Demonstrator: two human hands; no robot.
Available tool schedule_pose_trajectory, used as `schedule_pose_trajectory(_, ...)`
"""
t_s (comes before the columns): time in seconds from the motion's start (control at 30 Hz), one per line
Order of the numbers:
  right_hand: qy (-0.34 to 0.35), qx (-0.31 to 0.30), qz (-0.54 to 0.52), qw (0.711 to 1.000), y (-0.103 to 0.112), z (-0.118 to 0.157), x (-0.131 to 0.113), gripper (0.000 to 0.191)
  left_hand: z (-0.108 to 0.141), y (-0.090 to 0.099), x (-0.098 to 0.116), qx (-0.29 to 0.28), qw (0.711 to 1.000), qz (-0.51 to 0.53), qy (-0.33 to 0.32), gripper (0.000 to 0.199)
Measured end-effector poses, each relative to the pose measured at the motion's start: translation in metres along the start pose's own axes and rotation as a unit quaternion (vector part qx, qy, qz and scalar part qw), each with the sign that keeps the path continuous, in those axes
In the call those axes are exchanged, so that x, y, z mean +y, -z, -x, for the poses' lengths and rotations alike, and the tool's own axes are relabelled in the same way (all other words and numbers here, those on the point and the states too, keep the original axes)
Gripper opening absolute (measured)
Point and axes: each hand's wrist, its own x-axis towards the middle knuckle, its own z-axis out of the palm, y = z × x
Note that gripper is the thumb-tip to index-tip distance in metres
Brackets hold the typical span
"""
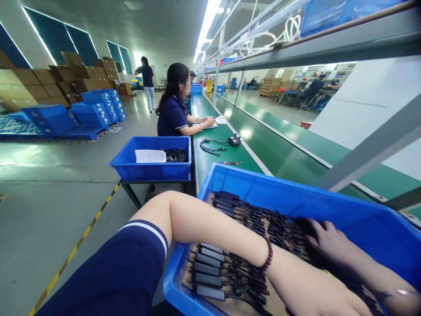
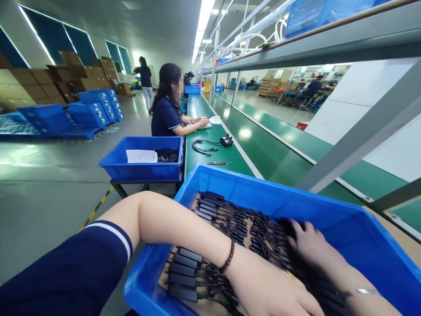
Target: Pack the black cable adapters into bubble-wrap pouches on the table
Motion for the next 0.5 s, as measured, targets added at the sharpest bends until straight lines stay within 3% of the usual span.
schedule_pose_trajectory(0.07, -0.024, -0.027, 0.018, 0.999, 0.017, 0.007, -0.012, 0.051, -0.001, -0.011, -0.009, -0.020, 0.994, 0.079, -0.069, 0.045)
schedule_pose_trajectory(0.13, -0.056, -0.077, 0.036, 0.995, 0.041, 0.013, -0.029, 0.054, 0.000, -0.022, -0.014, -0.077, 0.992, 0.096, -0.019, 0.057)
schedule_pose_trajectory(0.23, -0.069, -0.139, 0.039, 0.987, 0.069, 0.015, -0.050, 0.056, 0.003, -0.035, -0.018, -0.140, 0.985, 0.075, 0.065, 0.058)
schedule_pose_trajectory(0.37, -0.114, -0.170, 0.040, 0.978, 0.079, 0.015, -0.059, 0.059, 0.007, -0.043, -0.023, -0.198, 0.976, 0.057, 0.074, 0.050)
schedule_pose_trajectory(0.43, -0.120, -0.187, 0.034, 0.974, 0.081, 0.017, -0.058, 0.063, 0.009, -0.041, -0.026, -0.192, 0.976, 0.055, 0.083, 0.046)
schedule_pose_trajectory(0.5, -0.118, -0.198, 0.024, 0.973, 0.088, 0.018, -0.056, 0.066, 0.011, -0.036, -0.032, -0.142, 0.977, 0.023, 0.157, 0.042)
